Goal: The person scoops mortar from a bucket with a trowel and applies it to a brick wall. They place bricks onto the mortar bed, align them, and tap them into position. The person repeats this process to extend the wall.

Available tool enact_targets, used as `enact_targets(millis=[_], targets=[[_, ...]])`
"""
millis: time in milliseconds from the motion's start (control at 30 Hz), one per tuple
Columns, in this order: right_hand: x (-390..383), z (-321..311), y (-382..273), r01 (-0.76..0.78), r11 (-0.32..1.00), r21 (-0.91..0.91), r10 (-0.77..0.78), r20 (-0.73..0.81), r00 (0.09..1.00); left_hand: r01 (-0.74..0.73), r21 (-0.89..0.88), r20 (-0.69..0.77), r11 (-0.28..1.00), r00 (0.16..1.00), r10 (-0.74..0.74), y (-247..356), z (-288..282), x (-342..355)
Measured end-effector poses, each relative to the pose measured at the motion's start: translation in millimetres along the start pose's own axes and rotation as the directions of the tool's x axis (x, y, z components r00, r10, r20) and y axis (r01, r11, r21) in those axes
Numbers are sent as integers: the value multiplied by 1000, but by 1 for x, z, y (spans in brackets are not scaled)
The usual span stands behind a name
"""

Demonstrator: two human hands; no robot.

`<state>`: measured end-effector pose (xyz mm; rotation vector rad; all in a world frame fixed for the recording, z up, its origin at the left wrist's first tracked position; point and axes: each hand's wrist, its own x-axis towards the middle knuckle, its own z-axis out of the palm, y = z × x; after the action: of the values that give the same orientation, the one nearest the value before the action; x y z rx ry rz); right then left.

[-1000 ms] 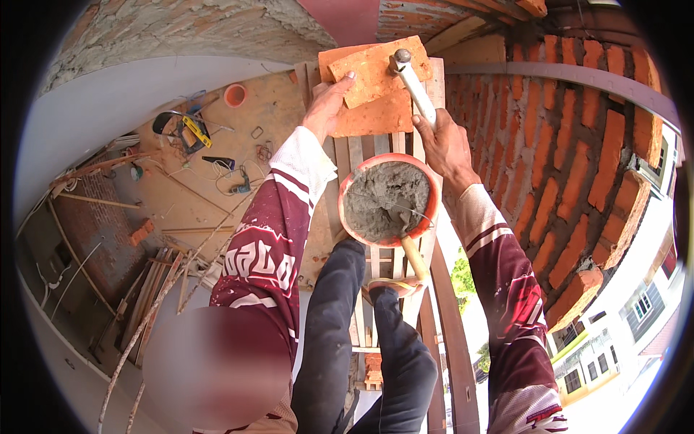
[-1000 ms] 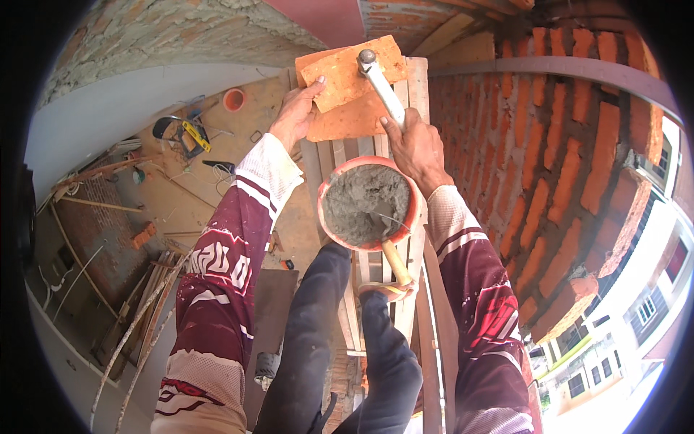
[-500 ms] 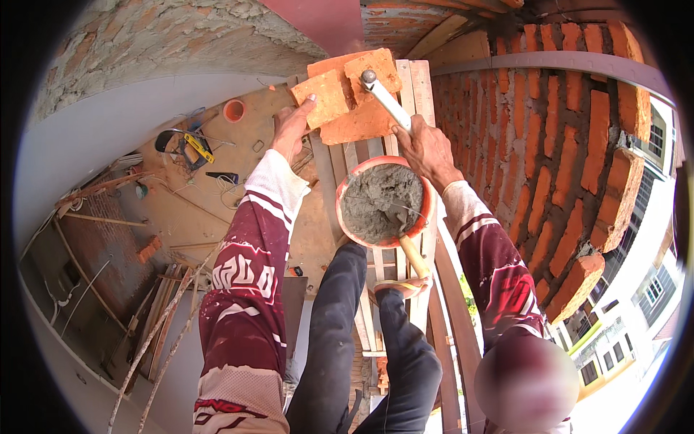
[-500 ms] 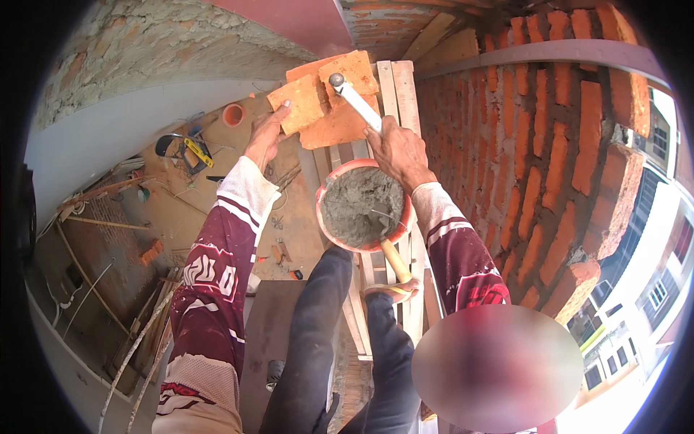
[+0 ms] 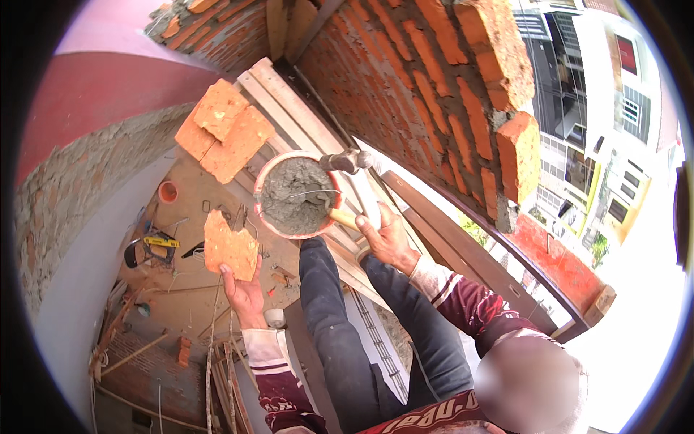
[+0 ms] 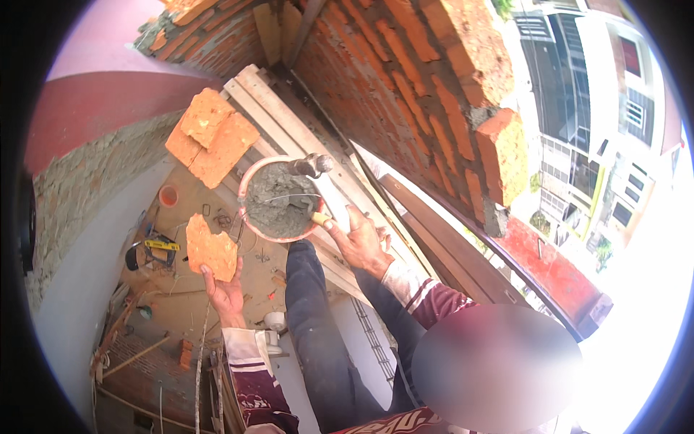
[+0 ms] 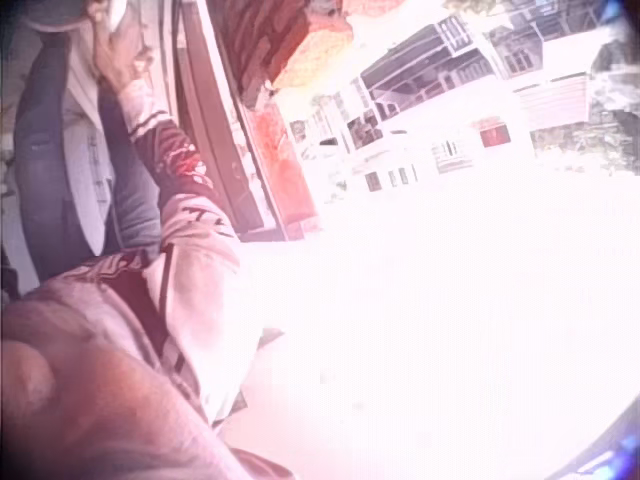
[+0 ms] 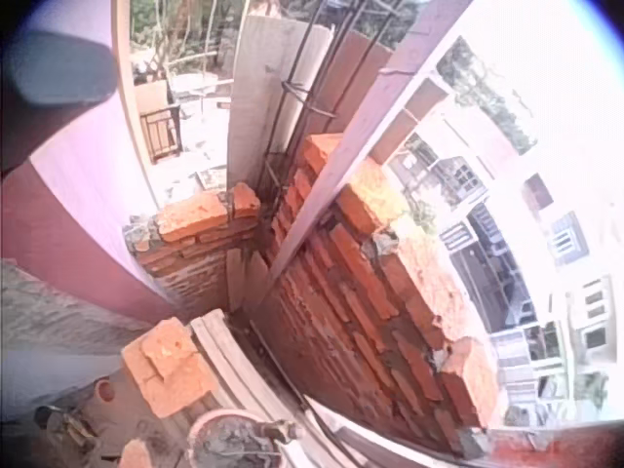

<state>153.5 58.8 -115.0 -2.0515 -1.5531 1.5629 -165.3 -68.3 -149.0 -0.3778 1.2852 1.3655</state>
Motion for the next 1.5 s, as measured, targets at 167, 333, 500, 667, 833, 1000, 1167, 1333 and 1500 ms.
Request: enact_targets(millis=[167, 333, 500, 667, 833, 1000, 1167, 1333, 1500], targets=[[-116, -25, 39, -335, 937, 94, 325, 110, 939, 69, 204, 113, 977, 989, -93, -28, 53, -99], [-211, -55, 68, -643, 743, 188, 628, 136, 766, 90, 451, 239, 888, 946, -217, -70, 140, -134], [-291, -78, 99, -682, 689, 246, 697, 34, 716, 171, 616, 338, 769, 825, -454, -156, 253, -146], [-352, -87, 122, -692, 637, 341, 736, 0, 677, -22, 831, 375, 556, 759, -532, -250, 341, -171], [-385, -64, 134, -710, 560, 428, 767, 57, 639, 7, 842, 345, 540, 763, -547, -326, 384, -181], [-393, -44, 145, -748, 480, 458, 781, 166, 603, 22, 825, 335, 564, 786, -520, -364, 402, -173], [-395, -47, 154, -744, 491, 454, 758, 197, 621, 11, 842, 286, 539, 839, -464, -381, 412, -169], [-397, -52, 165, -765, 471, 440, 774, 211, 597, -16, 824, 293, 567, 868, -401, -392, 415, -166], [-399, -57, 174, -765, 419, 489, 777, 243, 580, -23, 811, 274, 585, 898, -344, -400, 418, -166]])
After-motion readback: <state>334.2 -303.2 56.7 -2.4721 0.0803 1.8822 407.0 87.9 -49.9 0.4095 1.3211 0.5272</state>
